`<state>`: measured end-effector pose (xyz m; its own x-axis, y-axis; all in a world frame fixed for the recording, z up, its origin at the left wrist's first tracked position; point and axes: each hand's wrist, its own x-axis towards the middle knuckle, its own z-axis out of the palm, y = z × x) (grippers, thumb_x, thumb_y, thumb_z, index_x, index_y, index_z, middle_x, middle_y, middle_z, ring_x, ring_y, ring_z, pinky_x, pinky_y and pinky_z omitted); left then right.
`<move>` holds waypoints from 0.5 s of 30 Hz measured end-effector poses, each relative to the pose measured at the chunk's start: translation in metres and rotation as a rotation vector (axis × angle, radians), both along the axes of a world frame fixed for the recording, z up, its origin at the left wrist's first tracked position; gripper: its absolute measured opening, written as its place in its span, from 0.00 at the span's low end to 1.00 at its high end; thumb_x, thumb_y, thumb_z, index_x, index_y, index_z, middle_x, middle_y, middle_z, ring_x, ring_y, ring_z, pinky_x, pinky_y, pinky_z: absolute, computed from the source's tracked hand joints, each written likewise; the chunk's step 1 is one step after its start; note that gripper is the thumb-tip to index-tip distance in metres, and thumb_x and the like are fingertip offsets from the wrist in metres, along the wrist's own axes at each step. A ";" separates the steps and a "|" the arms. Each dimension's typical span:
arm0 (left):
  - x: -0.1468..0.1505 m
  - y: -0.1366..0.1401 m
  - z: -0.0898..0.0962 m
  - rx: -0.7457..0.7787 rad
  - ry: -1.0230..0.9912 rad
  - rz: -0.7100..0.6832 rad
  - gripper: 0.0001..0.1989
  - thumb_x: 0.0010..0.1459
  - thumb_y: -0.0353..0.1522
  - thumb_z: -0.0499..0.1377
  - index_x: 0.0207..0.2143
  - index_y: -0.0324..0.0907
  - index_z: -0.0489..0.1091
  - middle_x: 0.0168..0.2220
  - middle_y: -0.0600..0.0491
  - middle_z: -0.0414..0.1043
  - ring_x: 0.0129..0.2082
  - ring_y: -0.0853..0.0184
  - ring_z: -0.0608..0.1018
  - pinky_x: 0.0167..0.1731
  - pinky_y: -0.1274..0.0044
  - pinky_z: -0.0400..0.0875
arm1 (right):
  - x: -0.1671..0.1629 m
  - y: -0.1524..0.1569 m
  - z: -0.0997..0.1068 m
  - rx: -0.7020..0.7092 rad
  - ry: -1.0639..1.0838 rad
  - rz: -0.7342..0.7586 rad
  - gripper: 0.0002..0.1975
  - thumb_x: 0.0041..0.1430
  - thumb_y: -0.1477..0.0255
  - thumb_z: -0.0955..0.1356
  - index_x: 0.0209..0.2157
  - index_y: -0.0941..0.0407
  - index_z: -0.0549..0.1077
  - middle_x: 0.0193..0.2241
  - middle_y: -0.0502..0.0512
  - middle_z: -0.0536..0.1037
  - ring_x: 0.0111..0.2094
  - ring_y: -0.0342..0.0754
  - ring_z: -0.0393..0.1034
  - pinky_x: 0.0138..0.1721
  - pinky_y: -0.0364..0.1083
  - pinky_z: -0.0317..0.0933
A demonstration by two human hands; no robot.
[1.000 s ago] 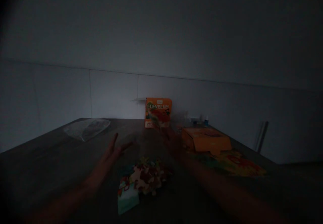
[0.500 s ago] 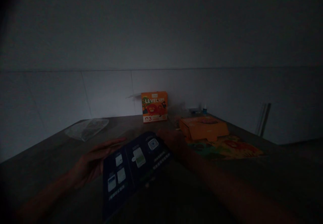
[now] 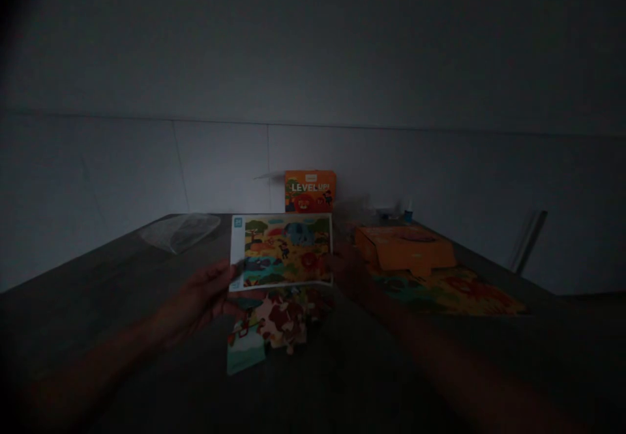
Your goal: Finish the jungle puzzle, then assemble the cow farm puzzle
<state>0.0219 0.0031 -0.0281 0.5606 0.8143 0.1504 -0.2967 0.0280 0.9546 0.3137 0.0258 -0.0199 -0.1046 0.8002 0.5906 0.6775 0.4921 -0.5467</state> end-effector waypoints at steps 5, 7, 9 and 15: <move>0.004 0.001 -0.004 0.031 0.043 0.210 0.26 0.58 0.38 0.66 0.55 0.36 0.69 0.49 0.39 0.77 0.38 0.57 0.83 0.31 0.76 0.79 | -0.012 -0.013 0.003 0.135 -0.073 -0.077 0.18 0.58 0.66 0.64 0.47 0.59 0.72 0.30 0.57 0.77 0.25 0.48 0.69 0.26 0.45 0.62; 0.005 0.001 -0.004 0.064 0.036 0.239 0.27 0.57 0.39 0.68 0.55 0.35 0.70 0.47 0.39 0.77 0.37 0.57 0.83 0.31 0.74 0.79 | -0.016 -0.014 0.002 0.305 -0.116 -0.096 0.28 0.59 0.66 0.65 0.60 0.57 0.61 0.45 0.64 0.76 0.36 0.54 0.73 0.35 0.51 0.68; 0.006 0.001 -0.004 0.093 0.039 0.245 0.27 0.56 0.40 0.68 0.53 0.35 0.71 0.47 0.40 0.78 0.36 0.57 0.83 0.31 0.73 0.79 | -0.016 -0.013 0.001 0.460 -0.209 -0.092 0.36 0.60 0.65 0.65 0.67 0.55 0.50 0.57 0.68 0.67 0.52 0.61 0.68 0.48 0.59 0.66; 0.009 0.001 -0.011 0.169 0.085 0.230 0.22 0.59 0.42 0.65 0.50 0.37 0.73 0.45 0.42 0.79 0.36 0.57 0.83 0.32 0.73 0.78 | -0.012 -0.014 -0.001 0.526 -0.513 -0.134 0.50 0.58 0.53 0.68 0.70 0.52 0.37 0.69 0.67 0.45 0.67 0.69 0.45 0.61 0.68 0.49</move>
